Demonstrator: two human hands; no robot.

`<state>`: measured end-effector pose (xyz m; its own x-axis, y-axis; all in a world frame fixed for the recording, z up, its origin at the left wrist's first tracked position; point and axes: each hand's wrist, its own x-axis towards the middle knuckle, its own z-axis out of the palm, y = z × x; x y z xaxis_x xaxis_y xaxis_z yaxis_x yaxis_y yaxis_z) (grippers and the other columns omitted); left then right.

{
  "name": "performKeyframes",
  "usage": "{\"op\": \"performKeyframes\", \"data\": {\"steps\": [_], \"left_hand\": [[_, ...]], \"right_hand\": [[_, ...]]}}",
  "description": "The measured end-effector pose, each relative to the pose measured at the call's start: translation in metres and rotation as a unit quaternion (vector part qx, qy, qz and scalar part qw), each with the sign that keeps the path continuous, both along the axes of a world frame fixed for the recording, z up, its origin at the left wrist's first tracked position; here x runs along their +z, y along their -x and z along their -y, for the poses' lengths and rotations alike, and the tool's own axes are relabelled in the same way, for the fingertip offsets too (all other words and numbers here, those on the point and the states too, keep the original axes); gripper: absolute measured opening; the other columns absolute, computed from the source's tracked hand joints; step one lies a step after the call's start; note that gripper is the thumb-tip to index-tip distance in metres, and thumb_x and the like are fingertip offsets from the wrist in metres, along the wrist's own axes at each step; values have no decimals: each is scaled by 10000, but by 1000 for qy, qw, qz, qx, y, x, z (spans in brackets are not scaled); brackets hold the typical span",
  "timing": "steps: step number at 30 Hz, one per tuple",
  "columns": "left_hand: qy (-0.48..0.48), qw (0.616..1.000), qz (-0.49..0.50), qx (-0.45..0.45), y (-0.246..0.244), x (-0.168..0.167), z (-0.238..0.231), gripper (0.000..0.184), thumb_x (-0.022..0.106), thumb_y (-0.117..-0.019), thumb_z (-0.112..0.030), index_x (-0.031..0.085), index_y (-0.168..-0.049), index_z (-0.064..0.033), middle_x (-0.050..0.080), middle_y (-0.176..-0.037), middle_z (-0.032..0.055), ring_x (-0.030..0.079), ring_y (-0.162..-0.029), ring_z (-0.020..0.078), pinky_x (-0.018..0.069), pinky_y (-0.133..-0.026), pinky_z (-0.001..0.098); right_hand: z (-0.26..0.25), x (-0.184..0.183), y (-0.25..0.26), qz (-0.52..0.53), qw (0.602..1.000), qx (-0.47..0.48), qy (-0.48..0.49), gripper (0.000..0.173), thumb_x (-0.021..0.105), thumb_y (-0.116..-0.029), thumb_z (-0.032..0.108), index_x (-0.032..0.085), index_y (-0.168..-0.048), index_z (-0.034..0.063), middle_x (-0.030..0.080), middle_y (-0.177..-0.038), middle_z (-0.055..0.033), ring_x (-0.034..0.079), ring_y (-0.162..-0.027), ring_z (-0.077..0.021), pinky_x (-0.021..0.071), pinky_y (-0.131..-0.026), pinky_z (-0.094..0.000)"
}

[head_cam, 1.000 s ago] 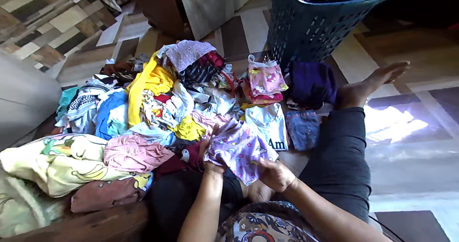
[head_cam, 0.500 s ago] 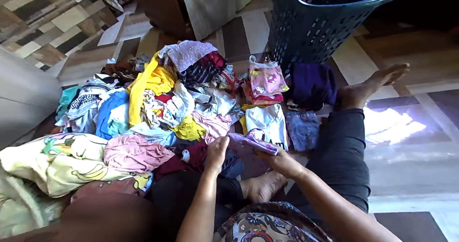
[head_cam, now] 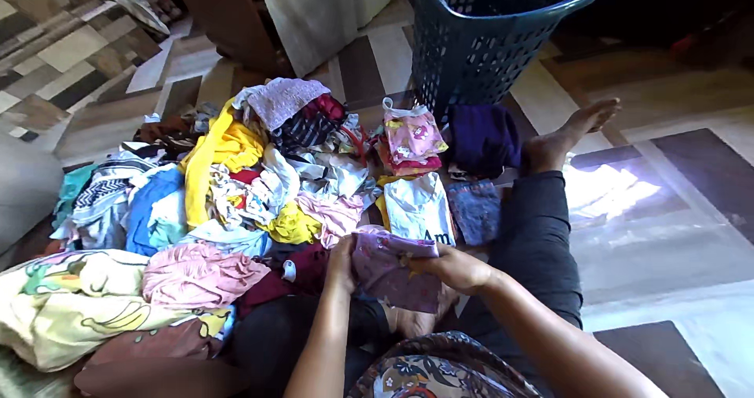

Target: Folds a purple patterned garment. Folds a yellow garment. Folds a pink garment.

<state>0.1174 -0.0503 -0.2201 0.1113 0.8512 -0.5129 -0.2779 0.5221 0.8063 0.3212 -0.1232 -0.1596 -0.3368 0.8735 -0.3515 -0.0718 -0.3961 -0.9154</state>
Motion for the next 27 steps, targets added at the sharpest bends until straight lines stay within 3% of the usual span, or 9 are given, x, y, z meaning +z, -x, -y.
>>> {"op": "performKeyframes", "data": {"steps": [2, 3, 5, 7, 9, 12, 16, 23, 27], "left_hand": [[-29, 998, -52, -26, -3, -9, 8, 332, 353, -1116, -203, 592, -1172, 21, 683, -949, 73, 669, -843, 99, 576, -779, 290], [-61, 992, -89, -59, 0, -12, 13, 353, 329, -1116, -167, 570, -1245, 55, 664, -1049, 97, 639, -931, 86, 545, -858, 270], [-71, 980, -163, -93, 3, -19, 14, 334, 368, -1102, -112, 573, -1243, 111, 647, -1071, 147, 600, -953, 120, 503, -904, 293], [-35, 978, -187, -89, 1, -38, 8, 251, 417, -1087, -124, 591, -1053, 53, 585, -738, 16, 553, -637, 50, 492, -643, 217], [22, 982, -150, -112, 5, -55, 1, 236, 416, -1098, -156, 553, -1093, 35, 601, -680, 13, 579, -539, 64, 515, -544, 217], [76, 976, -147, -144, 5, -65, -5, 263, 433, -1104, -185, 524, -1203, 40, 624, -772, 72, 625, -601, 134, 555, -594, 283], [51, 966, -185, -175, 0, -67, -1, 267, 458, -1100, -179, 543, -1214, 47, 618, -825, 91, 625, -641, 138, 549, -614, 281], [53, 966, -186, -175, 0, -69, 0, 264, 454, -1101, -166, 547, -1212, 54, 627, -828, 104, 634, -636, 143, 556, -607, 282], [46, 962, -193, -186, -1, -68, -1, 261, 458, -1100, -165, 544, -1213, 54, 628, -826, 96, 638, -643, 136, 559, -616, 277]], "right_hand": [[5, 8, 1, -27, 999, -21, 31, 184, 518, -986, 40, 662, -1072, 116, 710, -924, 78, 673, -859, -19, 580, -810, -249], [7, 12, 2, -37, 997, -43, 46, 193, 502, -986, 31, 656, -1065, 118, 715, -903, 74, 679, -831, -25, 587, -787, -249], [8, 23, 3, -55, 987, -119, 91, 187, 472, -1012, 20, 628, -1100, 74, 715, -890, 22, 690, -803, -69, 596, -760, -273], [5, 32, 5, -59, 965, -211, 145, 147, 454, -1051, 38, 588, -1110, 50, 705, -856, -21, 698, -761, -105, 604, -718, -295], [-2, 33, 2, -72, 939, -286, 174, 134, 457, -1064, 68, 574, -1118, 30, 699, -849, -56, 702, -751, -134, 609, -709, -318], [-12, 28, -4, -112, 905, -367, 183, 162, 436, -1074, 100, 558, -1130, 10, 691, -873, -95, 706, -770, -173, 615, -717, -359], [-30, 39, -15, -132, 890, -399, 179, 264, 371, -1107, 199, 516, -1236, 20, 673, -951, -129, 705, -814, -221, 615, -723, -409], [-74, 68, -37, -212, 857, -470, -6, 186, 399, -1080, 156, 539, -1171, 74, 689, -962, -100, 716, -838, -215, 621, -735, -441], [-69, 22, -36, -156, 858, -485, 64, 204, 430, -1078, 164, 505, -1235, 59, 661, -963, -101, 693, -800, -197, 610, -710, -405]]}}
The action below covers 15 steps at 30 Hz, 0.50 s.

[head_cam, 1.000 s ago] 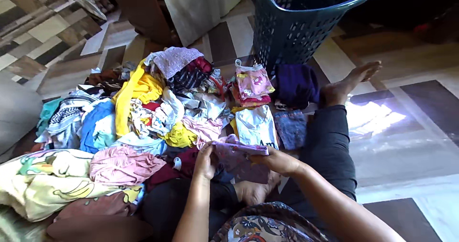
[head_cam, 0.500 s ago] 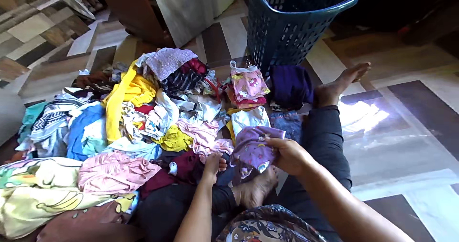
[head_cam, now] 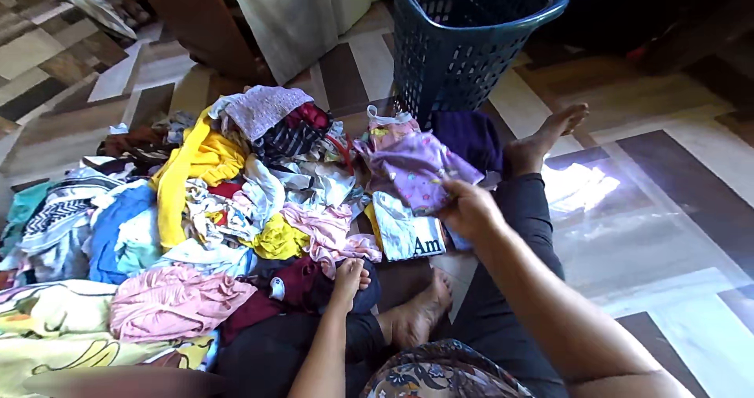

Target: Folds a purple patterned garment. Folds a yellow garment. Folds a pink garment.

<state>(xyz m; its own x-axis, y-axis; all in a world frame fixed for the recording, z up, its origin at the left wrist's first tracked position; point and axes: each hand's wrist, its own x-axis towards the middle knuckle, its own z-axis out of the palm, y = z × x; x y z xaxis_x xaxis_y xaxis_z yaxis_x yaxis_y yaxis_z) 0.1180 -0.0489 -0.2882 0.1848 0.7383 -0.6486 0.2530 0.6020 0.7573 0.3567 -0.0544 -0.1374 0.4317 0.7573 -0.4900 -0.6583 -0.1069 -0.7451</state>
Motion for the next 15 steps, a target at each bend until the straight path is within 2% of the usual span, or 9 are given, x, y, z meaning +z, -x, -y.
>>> {"op": "performKeyframes", "data": {"steps": [2, 4, 6, 10, 15], "left_hand": [[-4, 1000, -7, -10, -1, 1, 0, 281, 449, -1103, -170, 540, -1245, 55, 635, -851, 101, 640, -655, 139, 562, -632, 286], [-7, 1000, -16, -23, -1, 1, 0, 296, 433, -1106, -165, 535, -1267, 61, 636, -882, 114, 646, -676, 150, 567, -650, 302], [-14, 999, -16, -27, 0, 0, -1, 292, 437, -1104, -164, 541, -1259, 61, 642, -884, 114, 653, -676, 150, 572, -646, 298], [-20, 999, -12, -24, 1, -1, 1, 273, 440, -1100, -143, 541, -1250, 61, 647, -880, 113, 658, -682, 149, 574, -651, 294], [-26, 999, -17, -26, 0, 0, 1, 275, 436, -1099, -139, 541, -1256, 61, 647, -899, 121, 659, -687, 151, 574, -651, 299]], "right_hand": [[8, -55, 2, -10, 996, 8, 87, 259, 434, -1075, 155, 487, -1284, 12, 647, -987, -147, 680, -810, -232, 598, -705, -427], [18, -106, 5, -21, 987, 13, 157, 257, 458, -1052, 110, 480, -1275, -16, 621, -989, -159, 658, -817, -239, 582, -701, -425], [26, -135, 7, -27, 984, 3, 173, 253, 520, -1017, 73, 506, -1250, -27, 632, -991, -164, 657, -827, -239, 578, -712, -419], [33, -144, 6, -44, 988, 4, 145, 273, 542, -996, 34, 495, -1259, -19, 636, -1006, -166, 666, -850, -241, 587, -739, -414], [41, -153, 8, -24, 992, -2, 122, 382, 538, -984, -40, 436, -1351, -21, 627, -1089, -184, 673, -909, -248, 592, -771, -414]]}}
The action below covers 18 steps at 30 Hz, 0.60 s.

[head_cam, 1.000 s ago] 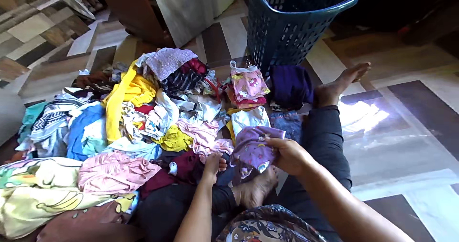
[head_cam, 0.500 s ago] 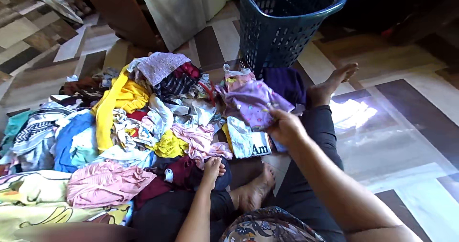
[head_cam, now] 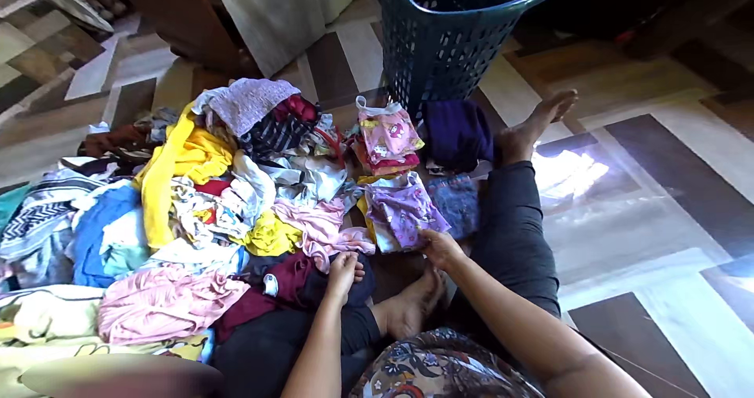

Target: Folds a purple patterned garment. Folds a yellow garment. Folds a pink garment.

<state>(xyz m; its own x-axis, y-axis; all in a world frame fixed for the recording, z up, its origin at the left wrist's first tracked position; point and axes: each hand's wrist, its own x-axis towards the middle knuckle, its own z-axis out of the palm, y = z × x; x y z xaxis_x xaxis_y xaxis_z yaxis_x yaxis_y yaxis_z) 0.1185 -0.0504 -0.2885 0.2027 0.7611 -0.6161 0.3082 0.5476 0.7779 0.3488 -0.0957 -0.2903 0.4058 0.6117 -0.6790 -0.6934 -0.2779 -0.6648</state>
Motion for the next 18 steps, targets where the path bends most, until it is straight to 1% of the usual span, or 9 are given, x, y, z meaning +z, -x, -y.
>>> {"op": "performKeyframes", "data": {"steps": [5, 8, 9, 11, 13, 16, 18], "left_hand": [[-9, 1000, -4, 2, -1, 3, 3, 271, 441, -1098, -135, 546, -1255, 59, 648, -908, 126, 660, -696, 151, 571, -655, 296], [-34, 999, 6, 2, -4, 17, 3, 275, 437, -1096, -120, 557, -1263, 61, 657, -952, 123, 661, -750, 144, 564, -685, 292], [-50, 999, 15, 3, -5, 22, 2, 277, 432, -1095, -115, 563, -1264, 62, 663, -977, 125, 663, -785, 145, 562, -712, 296], [-81, 996, 38, 11, -6, 30, -2, 280, 425, -1091, -103, 578, -1260, 61, 679, -1018, 128, 670, -835, 147, 563, -751, 302], [-93, 994, 49, 22, -6, 35, -6, 276, 421, -1092, -97, 580, -1257, 57, 696, -1031, 125, 682, -839, 141, 567, -747, 294], [-68, 997, 31, 11, -6, 31, -2, 288, 428, -1094, -112, 571, -1276, 59, 673, -1010, 125, 657, -822, 143, 551, -736, 300], [-39, 999, 12, -12, -1, 20, 5, 316, 426, -1100, -136, 550, -1309, 65, 665, -1037, 148, 651, -833, 154, 544, -747, 310]], "right_hand": [[2, -14, 2, 40, 999, 4, 0, 424, 523, -984, -80, 422, -1391, -17, 613, -1166, -190, 666, -973, -244, 587, -808, -411], [-2, -3, -3, 68, 997, 37, 4, 430, 503, -997, -67, 415, -1414, -13, 612, -1191, -193, 665, -991, -247, 582, -823, -416], [-4, 5, -5, 73, 996, 51, -1, 419, 495, -999, -59, 419, -1408, -12, 617, -1168, -188, 669, -968, -242, 585, -810, -415], [-11, 25, -7, 77, 994, 70, -24, 358, 476, -1011, -43, 443, -1367, -13, 643, -1069, -169, 685, -871, -229, 598, -741, -404], [-20, 51, -5, 74, 993, 85, -44, 334, 461, -1033, -20, 456, -1367, -5, 662, -1033, -158, 693, -838, -219, 597, -730, -392], [-23, 94, 7, 39, 993, 91, -61, 308, 427, -1050, 4, 442, -1358, 9, 655, -1015, -149, 688, -823, -213, 595, -743, -391], [-20, 119, 15, 7, 995, 78, -62, 238, 402, -1047, 5, 462, -1278, -5, 649, -960, -137, 685, -778, -200, 597, -725, -376]]}}
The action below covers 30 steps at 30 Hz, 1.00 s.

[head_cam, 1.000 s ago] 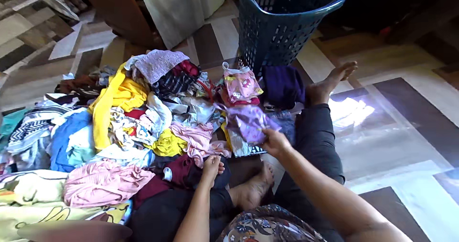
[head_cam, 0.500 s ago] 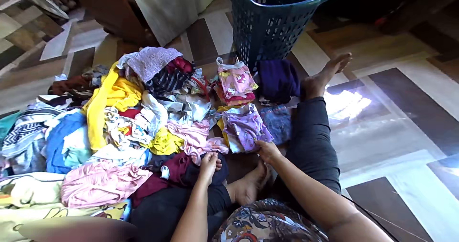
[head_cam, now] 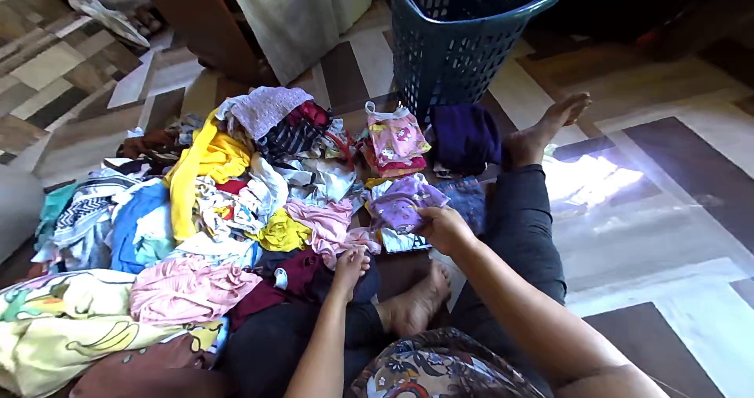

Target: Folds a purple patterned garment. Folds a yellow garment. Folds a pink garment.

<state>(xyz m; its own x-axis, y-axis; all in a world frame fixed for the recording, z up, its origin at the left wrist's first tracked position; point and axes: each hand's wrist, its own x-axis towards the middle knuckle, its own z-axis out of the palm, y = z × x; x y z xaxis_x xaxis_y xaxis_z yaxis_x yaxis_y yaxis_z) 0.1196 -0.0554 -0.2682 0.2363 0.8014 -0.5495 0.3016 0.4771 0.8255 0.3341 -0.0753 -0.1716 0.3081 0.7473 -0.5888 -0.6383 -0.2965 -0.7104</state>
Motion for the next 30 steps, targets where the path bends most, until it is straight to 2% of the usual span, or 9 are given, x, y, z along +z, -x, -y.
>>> {"op": "performKeyframes", "data": {"steps": [8, 12, 16, 19, 21, 23, 25, 27, 30], "left_hand": [[33, 999, -1, -7, 8, -20, 6, 306, 420, -1099, -125, 537, -1315, 59, 673, -1017, 145, 660, -801, 154, 552, -729, 309], [8, 1000, -10, 0, 6, -13, 10, 316, 418, -1102, -129, 537, -1319, 67, 659, -1034, 158, 654, -801, 160, 549, -718, 309], [-153, 986, -58, -36, 6, -8, 8, 306, 457, -1062, -73, 602, -1269, 99, 675, -1134, 226, 689, -965, 237, 569, -861, 372], [-327, 938, -111, -38, 9, -3, -2, 276, 495, -1003, -27, 689, -1153, 101, 706, -1131, 249, 695, -1064, 302, 535, -979, 418], [-372, 913, -164, -42, 14, 9, -18, 274, 512, -988, -20, 702, -1145, 101, 698, -1154, 271, 669, -1132, 363, 497, -1036, 469], [-372, 901, -218, -50, 22, 13, -38, 274, 532, -981, -21, 695, -1170, 92, 678, -1203, 274, 642, -1176, 387, 478, -1058, 492], [-312, 905, -276, -81, 29, 12, -59, 366, 553, -994, -63, 612, -1335, 57, 562, -1419, 256, 543, -1330, 377, 422, -1130, 494], [-224, 905, -340, -123, 31, 9, -76, 585, 566, -1002, -125, 389, -1549, -15, 308, -1629, 228, 443, -1428, 377, 401, -1149, 508], [-158, 891, -408, -125, 36, -5, -85, 713, 537, -1012, -183, 197, -1628, -71, 187, -1681, 198, 502, -1383, 358, 467, -1086, 495]], "right_hand": [[-5, 58, 0, -90, 972, -92, -197, 202, 384, -1046, 46, 481, -1223, 54, 669, -1000, -120, 706, -872, -228, 607, -795, -447], [1, 57, 7, -79, 955, -125, -259, 186, 361, -1063, 65, 518, -1163, 75, 688, -976, -92, 715, -865, -198, 609, -818, -412], [8, -17, 13, -31, 987, -124, -100, 232, 383, -1084, 91, 453, -1296, 29, 654, -1015, -119, 700, -860, -211, 609, -779, -406], [33, -87, 15, 56, 992, 32, 105, 435, 422, -1088, 134, 330, -1492, -1, 558, -1258, -200, 642, -944, -242, 561, -771, -379], [46, -98, 20, 67, 983, 95, 141, 539, 442, -1083, 114, 223, -1570, 42, 486, -1426, -233, 642, -1071, -283, 559, -850, -402], [52, -91, 27, 75, 978, 131, 146, 559, 459, -1061, 91, 240, -1574, 50, 530, -1382, -234, 668, -1015, -279, 566, -819, -397], [53, -82, 32, 89, 971, 181, 126, 531, 455, -1065, 92, 265, -1558, 38, 549, -1362, -225, 668, -1003, -268, 559, -830, -401], [54, -80, 37, 111, 962, 229, 103, 510, 457, -1061, 89, 300, -1541, 17, 538, -1382, -223, 668, -1018, -268, 563, -845, -404], [58, -84, 49, 121, 950, 268, 105, 462, 467, -1060, 87, 364, -1504, 12, 598, -1273, -204, 667, -964, -252, 556, -825, -406]]}}
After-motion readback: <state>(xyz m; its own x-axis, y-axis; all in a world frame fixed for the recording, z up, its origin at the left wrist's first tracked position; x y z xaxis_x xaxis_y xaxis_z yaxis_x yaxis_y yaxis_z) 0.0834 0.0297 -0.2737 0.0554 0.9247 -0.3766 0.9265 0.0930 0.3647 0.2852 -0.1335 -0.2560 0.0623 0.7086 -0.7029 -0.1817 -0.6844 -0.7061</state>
